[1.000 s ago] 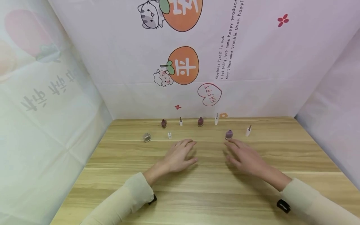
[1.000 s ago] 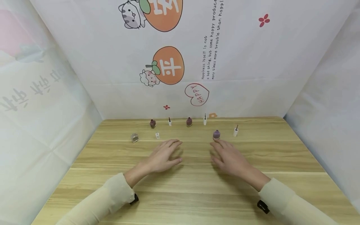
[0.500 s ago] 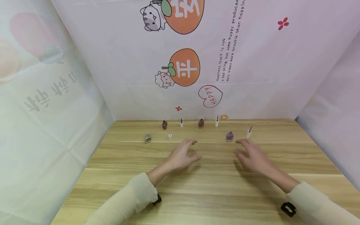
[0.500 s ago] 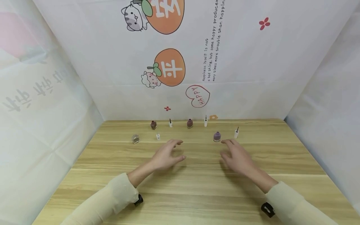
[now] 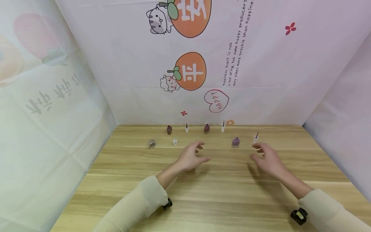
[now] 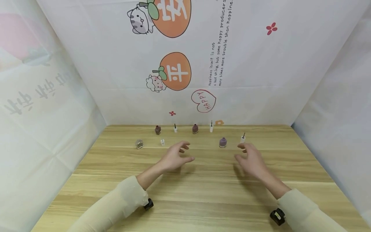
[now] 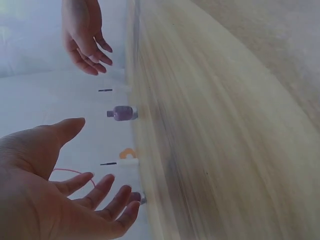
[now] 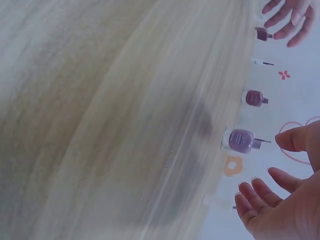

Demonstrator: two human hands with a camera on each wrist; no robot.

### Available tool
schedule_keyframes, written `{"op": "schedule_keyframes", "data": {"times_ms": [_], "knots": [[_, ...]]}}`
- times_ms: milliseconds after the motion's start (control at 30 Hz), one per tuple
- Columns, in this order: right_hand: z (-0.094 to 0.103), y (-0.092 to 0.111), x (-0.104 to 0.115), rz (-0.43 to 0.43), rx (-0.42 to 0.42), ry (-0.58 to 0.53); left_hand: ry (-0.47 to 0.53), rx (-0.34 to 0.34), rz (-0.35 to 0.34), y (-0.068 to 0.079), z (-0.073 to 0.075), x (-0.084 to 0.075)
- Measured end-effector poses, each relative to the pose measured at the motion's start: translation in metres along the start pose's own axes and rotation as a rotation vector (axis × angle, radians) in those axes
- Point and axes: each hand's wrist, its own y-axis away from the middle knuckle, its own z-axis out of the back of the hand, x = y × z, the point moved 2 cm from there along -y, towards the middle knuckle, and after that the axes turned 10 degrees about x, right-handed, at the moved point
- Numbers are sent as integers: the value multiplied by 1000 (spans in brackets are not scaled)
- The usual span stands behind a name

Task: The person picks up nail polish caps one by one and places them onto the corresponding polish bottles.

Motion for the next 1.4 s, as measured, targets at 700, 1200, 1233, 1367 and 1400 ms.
{"op": "schedule_keyframes", "data": {"times_ms": [700, 1200, 1233, 1367, 1400], "knots": [[19, -8, -31, -192, -43, -46, 132, -5, 33, -29, -13, -16], [23, -28, -47, -288, 7, -70, 220, -54, 63, -63, -32, -29], [22, -30, -48, -292, 7, -74, 224, -57, 63, -65, -34, -30], [19, -34, -52, -310, 10, -83, 234, -68, 68, -72, -40, -31], [18, -35, -52, -315, 13, -91, 232, -70, 73, -74, -41, -32]]}}
